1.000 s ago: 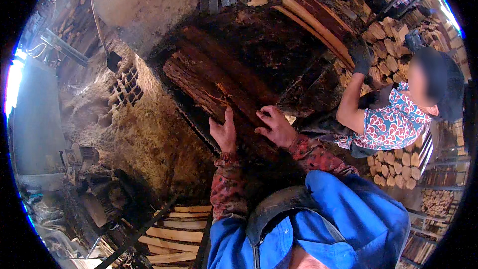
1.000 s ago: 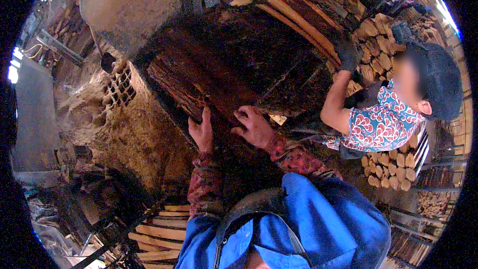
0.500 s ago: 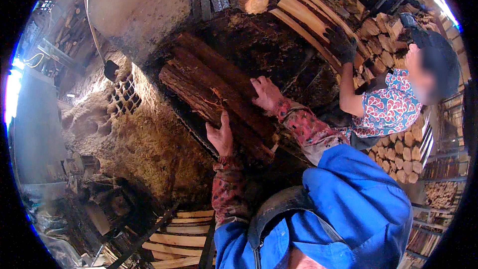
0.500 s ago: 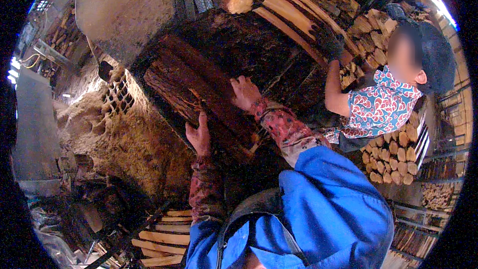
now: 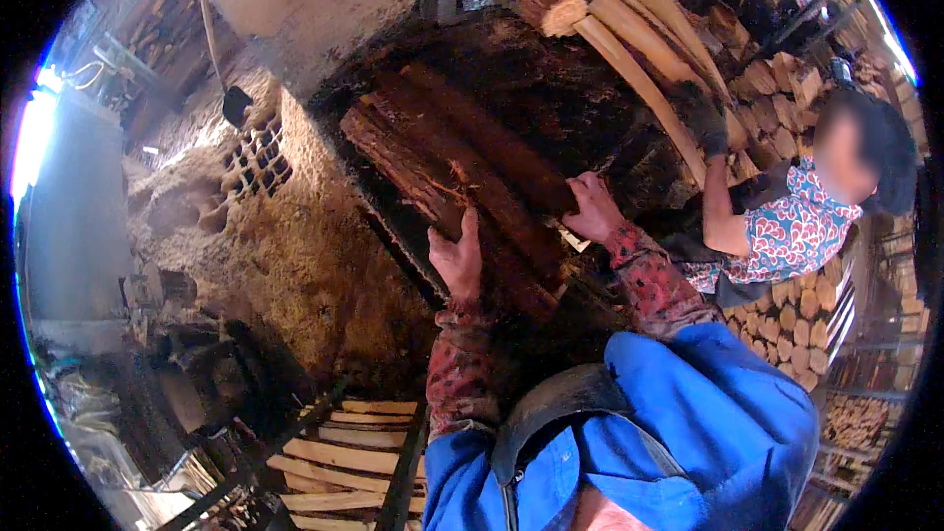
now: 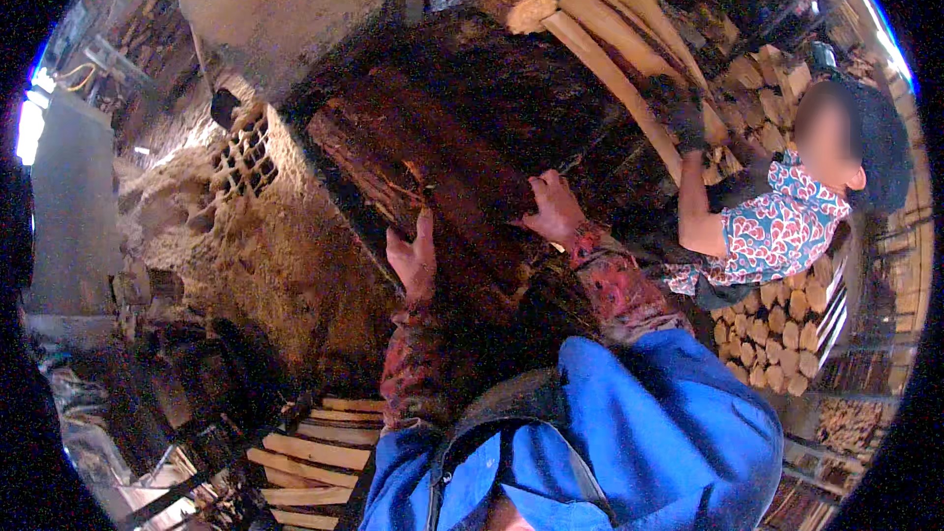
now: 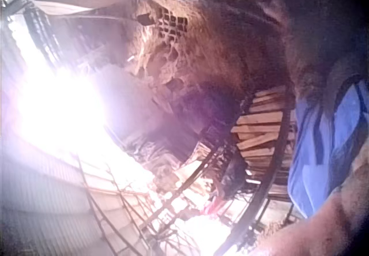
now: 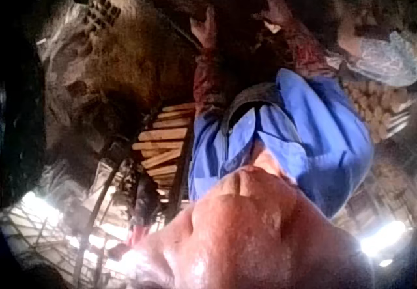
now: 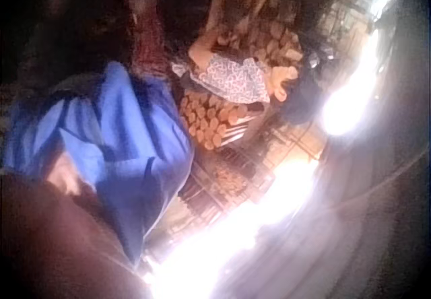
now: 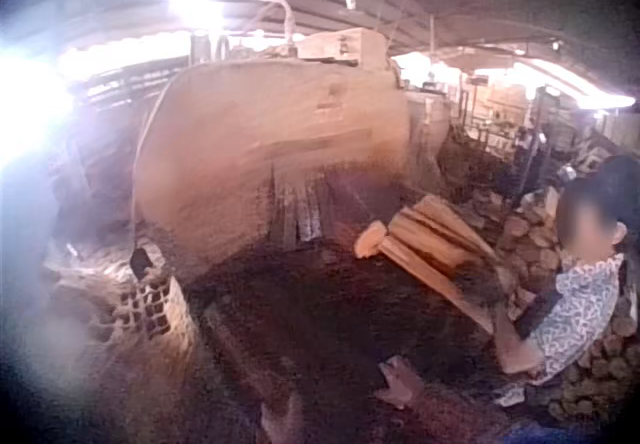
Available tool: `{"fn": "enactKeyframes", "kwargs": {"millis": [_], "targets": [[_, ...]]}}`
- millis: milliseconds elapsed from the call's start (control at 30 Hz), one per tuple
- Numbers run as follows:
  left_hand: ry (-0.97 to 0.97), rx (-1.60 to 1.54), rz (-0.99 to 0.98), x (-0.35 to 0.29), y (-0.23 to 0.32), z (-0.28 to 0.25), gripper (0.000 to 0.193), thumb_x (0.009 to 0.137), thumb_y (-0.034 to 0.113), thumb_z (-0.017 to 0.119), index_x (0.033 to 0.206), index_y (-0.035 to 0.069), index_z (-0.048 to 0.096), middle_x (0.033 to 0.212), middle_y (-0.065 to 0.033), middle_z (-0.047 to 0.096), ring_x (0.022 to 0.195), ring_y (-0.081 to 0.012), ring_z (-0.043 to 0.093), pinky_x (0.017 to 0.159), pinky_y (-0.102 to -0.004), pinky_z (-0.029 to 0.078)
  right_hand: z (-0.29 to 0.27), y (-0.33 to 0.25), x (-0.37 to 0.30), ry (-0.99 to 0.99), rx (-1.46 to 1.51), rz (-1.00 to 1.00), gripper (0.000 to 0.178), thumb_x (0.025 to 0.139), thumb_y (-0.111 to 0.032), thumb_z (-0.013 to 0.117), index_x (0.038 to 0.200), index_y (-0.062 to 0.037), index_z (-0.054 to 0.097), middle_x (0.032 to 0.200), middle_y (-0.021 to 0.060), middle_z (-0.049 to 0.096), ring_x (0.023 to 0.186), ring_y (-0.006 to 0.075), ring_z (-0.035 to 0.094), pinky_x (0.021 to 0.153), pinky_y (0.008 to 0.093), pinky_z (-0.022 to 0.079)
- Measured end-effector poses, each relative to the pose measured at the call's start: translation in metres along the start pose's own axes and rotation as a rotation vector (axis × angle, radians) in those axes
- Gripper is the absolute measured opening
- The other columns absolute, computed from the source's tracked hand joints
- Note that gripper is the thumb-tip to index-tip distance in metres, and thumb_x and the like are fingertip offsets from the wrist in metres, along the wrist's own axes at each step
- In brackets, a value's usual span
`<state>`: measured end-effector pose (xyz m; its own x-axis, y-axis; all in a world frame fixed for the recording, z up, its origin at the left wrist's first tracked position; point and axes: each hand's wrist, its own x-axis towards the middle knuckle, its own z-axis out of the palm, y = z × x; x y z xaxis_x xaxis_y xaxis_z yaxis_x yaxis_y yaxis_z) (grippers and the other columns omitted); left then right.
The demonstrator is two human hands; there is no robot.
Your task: The person picks up split firewood planks from a pile and stacks them neatly on a metal rack. The person handles the wood by hand, arranging the pieces vertically to form a stable stack.
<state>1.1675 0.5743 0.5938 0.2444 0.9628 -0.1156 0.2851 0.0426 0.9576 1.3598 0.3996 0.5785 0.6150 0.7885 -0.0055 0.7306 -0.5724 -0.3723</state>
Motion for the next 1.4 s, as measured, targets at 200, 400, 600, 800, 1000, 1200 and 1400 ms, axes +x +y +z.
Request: {"fn": "enactKeyframes", "kwargs": {"millis": [200,400,600,800,1000,1200,1400], "targets": [[-0.034,-0.327,0.093,0.014,-0.040,0.004,0.052,0.083,0.027,0.077,0.109,-0.014,0.058,0.103,-0.0179,0.069,0.090,-0.0206,0.065,0.080,-0.0348,0.052,-0.005,-0.036,0.005,-0.099,0.149,0.213,0.089,0.069,-0.033,0.082,0.140,0.0004,0.039,0.127,0.0237,0.045,0.113,0.0425,0.053,0.098,0.0449,0.045],[-0.063,-0.317,0.064,0.002,-0.016,-0.005,0.050,0.084,0.026,0.077,0.109,-0.013,0.058,0.102,-0.0162,0.069,0.091,-0.0189,0.063,0.081,-0.0351,0.052,-0.018,-0.019,0.002,-0.005,0.266,0.051,0.091,0.067,-0.038,0.082,0.140,-0.0004,0.042,0.129,0.0252,0.053,0.120,0.0389,0.053,0.100,0.0441,0.045],[-0.104,-0.334,0.064,0.003,-0.024,-0.010,0.059,0.086,0.030,0.076,0.116,-0.015,0.053,0.110,-0.0191,0.066,0.097,-0.0218,0.062,0.086,-0.0370,0.051,-0.024,-0.045,-0.023,0.104,0.308,0.123,0.089,0.067,-0.039,0.082,0.136,0.0032,0.045,0.132,0.0256,0.053,0.122,0.0388,0.052,0.104,0.0429,0.042],[-0.233,-0.294,-0.017,-0.004,-0.013,-0.023,0.091,0.086,0.046,0.072,0.135,-0.021,0.034,0.126,-0.0307,0.055,0.113,-0.0321,0.056,0.092,-0.0421,0.047,-0.046,-0.087,-0.058,0.072,0.507,0.078,0.089,0.067,-0.037,0.081,0.136,0.0046,0.045,0.132,0.0282,0.052,0.125,0.0387,0.051,0.108,0.0419,0.039],[-0.093,-0.249,-0.044,0.002,-0.013,-0.020,0.085,0.084,0.046,0.074,0.126,-0.022,0.044,0.123,-0.0298,0.057,0.109,-0.0302,0.057,0.094,-0.0407,0.045,-0.003,-0.132,-0.069,0.049,0.189,-0.116,0.086,0.069,-0.043,0.080,0.136,-0.0004,0.048,0.126,0.0210,0.046,0.116,0.0403,0.046,0.101,0.0480,0.040],[-0.128,-0.336,0.013,0.031,-0.110,-0.040,0.079,0.082,0.038,0.078,0.124,-0.021,0.046,0.124,-0.0246,0.058,0.108,-0.0274,0.056,0.098,-0.0381,0.043,-0.038,-0.067,-0.041,0.378,0.082,-0.029,0.063,0.072,-0.032,0.076,0.120,0.0034,0.057,0.127,0.0231,0.050,0.122,0.0399,0.045,0.105,0.0466,0.039],[-0.229,-0.429,-0.047,-0.013,-0.063,-0.062,0.076,0.085,0.031,0.077,0.130,-0.019,0.041,0.126,-0.0195,0.059,0.111,-0.0237,0.056,0.100,-0.0359,0.042,-0.091,0.172,0.035,0.360,-0.066,0.464,0.094,0.078,-0.052,0.071,0.145,0.0015,0.034,0.141,0.0280,0.044,0.127,0.0412,0.046,0.104,0.0442,0.041]]}}
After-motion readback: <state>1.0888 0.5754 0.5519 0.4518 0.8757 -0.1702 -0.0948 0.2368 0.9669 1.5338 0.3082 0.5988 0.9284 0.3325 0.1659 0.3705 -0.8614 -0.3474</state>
